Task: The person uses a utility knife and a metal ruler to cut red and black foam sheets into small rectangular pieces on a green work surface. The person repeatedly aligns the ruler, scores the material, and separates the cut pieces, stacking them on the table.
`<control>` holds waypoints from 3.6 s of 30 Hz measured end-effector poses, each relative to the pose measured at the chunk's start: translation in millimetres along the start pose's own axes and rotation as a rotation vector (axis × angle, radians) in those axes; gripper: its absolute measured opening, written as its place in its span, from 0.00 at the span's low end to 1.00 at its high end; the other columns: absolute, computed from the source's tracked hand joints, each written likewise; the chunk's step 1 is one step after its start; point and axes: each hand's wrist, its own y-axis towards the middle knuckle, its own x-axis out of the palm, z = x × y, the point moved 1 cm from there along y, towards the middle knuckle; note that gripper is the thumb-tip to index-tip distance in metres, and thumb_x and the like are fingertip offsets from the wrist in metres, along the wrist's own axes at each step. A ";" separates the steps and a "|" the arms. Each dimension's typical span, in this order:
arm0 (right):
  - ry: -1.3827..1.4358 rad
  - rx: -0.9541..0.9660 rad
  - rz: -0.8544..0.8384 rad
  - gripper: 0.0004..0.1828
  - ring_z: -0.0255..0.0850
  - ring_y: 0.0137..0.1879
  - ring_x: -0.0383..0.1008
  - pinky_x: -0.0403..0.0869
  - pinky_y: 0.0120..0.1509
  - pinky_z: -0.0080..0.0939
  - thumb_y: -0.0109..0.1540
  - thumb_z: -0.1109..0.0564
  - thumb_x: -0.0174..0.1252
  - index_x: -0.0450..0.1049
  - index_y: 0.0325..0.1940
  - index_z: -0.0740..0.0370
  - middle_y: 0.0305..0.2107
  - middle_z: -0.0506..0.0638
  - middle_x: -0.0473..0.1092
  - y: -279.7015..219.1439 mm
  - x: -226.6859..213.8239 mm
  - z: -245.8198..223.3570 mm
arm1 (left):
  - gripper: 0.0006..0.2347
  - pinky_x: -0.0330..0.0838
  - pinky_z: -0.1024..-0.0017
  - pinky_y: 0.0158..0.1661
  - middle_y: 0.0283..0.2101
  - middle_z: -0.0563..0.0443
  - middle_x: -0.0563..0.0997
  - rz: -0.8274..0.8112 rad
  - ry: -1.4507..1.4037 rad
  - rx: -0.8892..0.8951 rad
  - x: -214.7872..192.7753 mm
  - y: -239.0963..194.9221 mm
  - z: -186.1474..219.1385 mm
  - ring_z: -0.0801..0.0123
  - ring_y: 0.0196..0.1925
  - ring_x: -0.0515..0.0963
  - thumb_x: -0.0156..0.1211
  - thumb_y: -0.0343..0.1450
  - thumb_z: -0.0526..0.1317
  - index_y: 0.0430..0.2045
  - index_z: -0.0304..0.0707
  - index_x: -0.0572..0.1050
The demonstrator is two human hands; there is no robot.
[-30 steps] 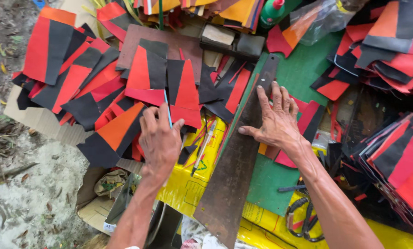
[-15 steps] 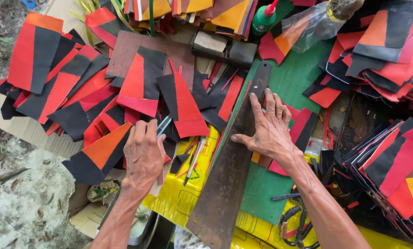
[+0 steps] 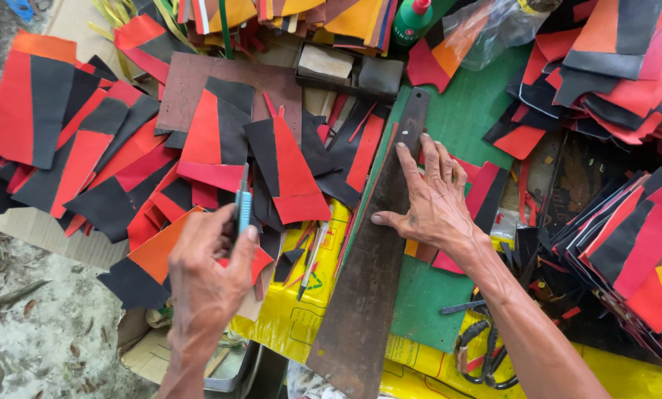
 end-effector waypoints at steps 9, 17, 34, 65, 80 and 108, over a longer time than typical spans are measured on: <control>0.423 0.110 0.386 0.27 0.49 0.60 0.77 0.76 0.63 0.45 0.63 0.54 0.68 0.72 0.65 0.61 0.56 0.60 0.74 75.1 -36.5 46.8 | 0.16 0.73 0.73 0.29 0.38 0.48 0.74 -0.123 -0.485 -0.106 77.5 -10.6 2.4 0.71 0.28 0.77 0.57 0.73 0.31 0.56 0.28 0.74; 0.347 -0.044 0.628 0.35 0.57 0.52 0.72 0.70 0.56 0.52 0.54 0.59 0.77 0.68 0.60 0.72 0.46 0.64 0.72 202.2 -19.2 69.1 | 0.12 0.71 0.62 0.32 0.36 0.42 0.76 0.079 -0.186 0.283 126.4 48.0 14.0 0.58 0.32 0.78 0.58 0.75 0.32 0.51 0.26 0.76; 0.392 -0.303 0.283 0.45 0.48 0.57 0.73 0.73 0.64 0.49 0.60 0.55 0.67 0.51 0.76 0.60 0.54 0.61 0.69 140.4 -105.3 59.7 | 0.08 0.73 0.56 0.29 0.34 0.37 0.76 0.028 -0.045 0.303 182.4 144.0 11.5 0.49 0.31 0.80 0.56 0.74 0.33 0.42 0.26 0.78; 0.711 0.049 0.511 0.42 0.42 0.53 0.81 0.80 0.54 0.45 0.56 0.63 0.75 0.60 0.70 0.60 0.50 0.51 0.78 175.1 -96.6 87.2 | 0.07 0.78 0.53 0.41 0.41 0.36 0.76 -0.107 0.154 0.247 209.8 152.9 19.4 0.41 0.40 0.82 0.48 0.73 0.30 0.35 0.28 0.77; 0.553 -0.064 0.508 0.44 0.48 0.55 0.80 0.79 0.59 0.45 0.53 0.73 0.69 0.58 0.70 0.61 0.51 0.56 0.76 234.8 -26.8 76.6 | 0.08 0.77 0.53 0.36 0.39 0.33 0.76 0.015 0.109 0.360 216.7 152.6 13.6 0.39 0.37 0.81 0.49 0.66 0.26 0.33 0.25 0.76; 0.216 -0.115 0.499 0.26 0.55 0.66 0.69 0.69 0.72 0.50 0.56 0.70 0.65 0.75 0.59 0.62 0.57 0.57 0.71 73.8 -39.6 54.6 | 0.07 0.75 0.50 0.34 0.38 0.34 0.75 -0.039 0.132 0.345 211.0 148.3 14.4 0.40 0.34 0.80 0.49 0.71 0.29 0.36 0.23 0.76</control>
